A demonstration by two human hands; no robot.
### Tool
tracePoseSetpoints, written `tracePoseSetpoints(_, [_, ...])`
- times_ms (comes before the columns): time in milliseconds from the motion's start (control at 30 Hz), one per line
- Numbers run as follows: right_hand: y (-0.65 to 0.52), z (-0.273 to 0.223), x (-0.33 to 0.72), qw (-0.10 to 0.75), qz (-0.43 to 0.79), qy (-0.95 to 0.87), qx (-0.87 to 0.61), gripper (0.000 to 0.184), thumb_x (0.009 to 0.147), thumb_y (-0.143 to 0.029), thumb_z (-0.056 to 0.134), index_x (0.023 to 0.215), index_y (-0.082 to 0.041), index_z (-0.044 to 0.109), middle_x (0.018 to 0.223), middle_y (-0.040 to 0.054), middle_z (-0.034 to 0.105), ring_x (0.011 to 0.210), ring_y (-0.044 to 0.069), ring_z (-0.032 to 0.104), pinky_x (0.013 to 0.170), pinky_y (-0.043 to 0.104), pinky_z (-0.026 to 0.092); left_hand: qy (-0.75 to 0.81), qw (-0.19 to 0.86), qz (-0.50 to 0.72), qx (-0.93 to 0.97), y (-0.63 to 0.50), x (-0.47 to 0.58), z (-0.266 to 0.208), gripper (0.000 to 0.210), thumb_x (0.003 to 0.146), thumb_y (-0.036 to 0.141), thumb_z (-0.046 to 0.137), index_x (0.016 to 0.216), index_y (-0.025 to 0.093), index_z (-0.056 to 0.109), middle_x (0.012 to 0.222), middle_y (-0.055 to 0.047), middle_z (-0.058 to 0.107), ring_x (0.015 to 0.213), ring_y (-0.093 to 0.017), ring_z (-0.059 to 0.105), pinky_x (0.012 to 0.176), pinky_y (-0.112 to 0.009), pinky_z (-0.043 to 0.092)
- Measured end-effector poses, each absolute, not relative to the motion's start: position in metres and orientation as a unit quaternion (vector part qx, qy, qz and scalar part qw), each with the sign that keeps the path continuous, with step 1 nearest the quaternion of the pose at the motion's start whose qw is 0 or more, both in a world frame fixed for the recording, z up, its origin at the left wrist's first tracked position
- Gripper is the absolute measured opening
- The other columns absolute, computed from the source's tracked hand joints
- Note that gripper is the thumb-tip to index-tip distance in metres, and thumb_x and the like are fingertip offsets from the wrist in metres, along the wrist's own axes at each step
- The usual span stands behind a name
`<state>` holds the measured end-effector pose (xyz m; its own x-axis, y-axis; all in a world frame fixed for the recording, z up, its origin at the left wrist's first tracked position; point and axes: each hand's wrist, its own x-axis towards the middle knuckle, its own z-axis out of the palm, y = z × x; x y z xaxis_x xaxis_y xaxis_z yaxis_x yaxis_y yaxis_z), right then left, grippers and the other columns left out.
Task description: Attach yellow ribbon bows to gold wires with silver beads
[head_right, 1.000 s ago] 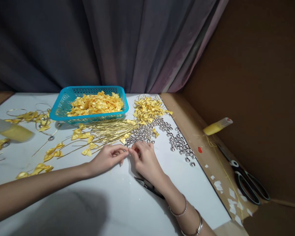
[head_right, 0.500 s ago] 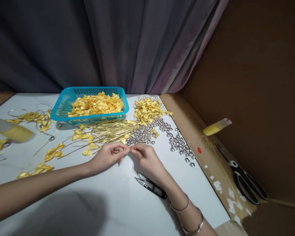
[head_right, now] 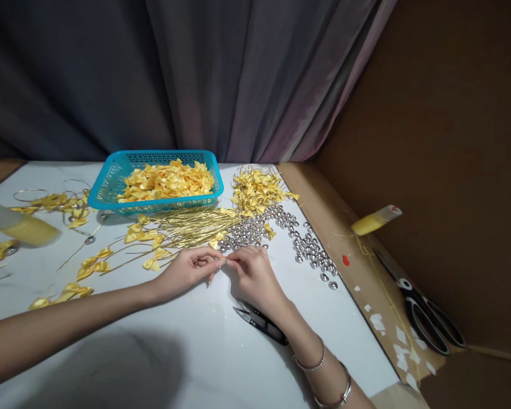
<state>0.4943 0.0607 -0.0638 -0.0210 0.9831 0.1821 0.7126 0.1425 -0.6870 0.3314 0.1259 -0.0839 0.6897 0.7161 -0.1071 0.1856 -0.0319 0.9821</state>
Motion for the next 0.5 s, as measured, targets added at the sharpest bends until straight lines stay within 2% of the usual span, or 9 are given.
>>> tracePoseSetpoints(267, [0.0570,-0.0642,0.4924,0.299,0.157,-0.708,-0.620,0.016,0.083,-0.009,0.055,0.071,-0.017,0.060,0.067,0.0008,0.062,0.070,0.017,0.053,0.072,0.033,0.031,0.316,0.614,0.229,0.686,0.1264,0.3317,-0.0845,0.022,0.083,0.033,0.054,0.082,0.013,0.063,0.054,0.002,0.055,0.051,-0.010,0.051,0.053,-0.020,0.040])
tracePoseSetpoints(367, [0.0575,-0.0622,0.4939,0.286,0.159,-0.713,-0.620,0.017,0.085,-0.009,0.052,0.071,-0.017,0.058,0.069,0.0015,0.062,0.071,0.018,0.054,0.073,0.034,0.032,0.317,0.637,0.223,0.666,0.1266,0.3314,-0.0827,0.024,0.084,0.034,0.053,0.078,0.013,0.060,0.054,0.003,0.053,0.046,-0.007,0.044,0.046,-0.018,0.035])
tracePoseSetpoints(467, [0.0580,-0.0635,0.4966,0.289,0.166,-0.706,-0.625,0.009,0.084,-0.012,0.055,0.085,-0.018,0.060,0.081,0.0033,0.065,0.080,0.019,0.056,0.076,0.035,0.034,0.313,0.671,0.217,0.636,0.1280,0.3316,-0.0829,0.027,0.085,0.038,0.052,0.078,0.013,0.056,0.055,0.004,0.053,0.039,-0.004,0.035,0.038,-0.017,0.026])
tracePoseSetpoints(500, [0.0581,-0.0648,0.4972,0.296,0.175,-0.700,-0.626,0.012,0.083,-0.013,0.058,0.093,-0.019,0.059,0.088,0.0042,0.065,0.084,0.020,0.057,0.077,0.035,0.036,0.310,0.682,0.216,0.627,0.1285,0.3318,-0.0832,0.028,0.085,0.040,0.052,0.080,0.013,0.056,0.054,0.004,0.053,0.037,-0.004,0.033,0.037,-0.016,0.024])
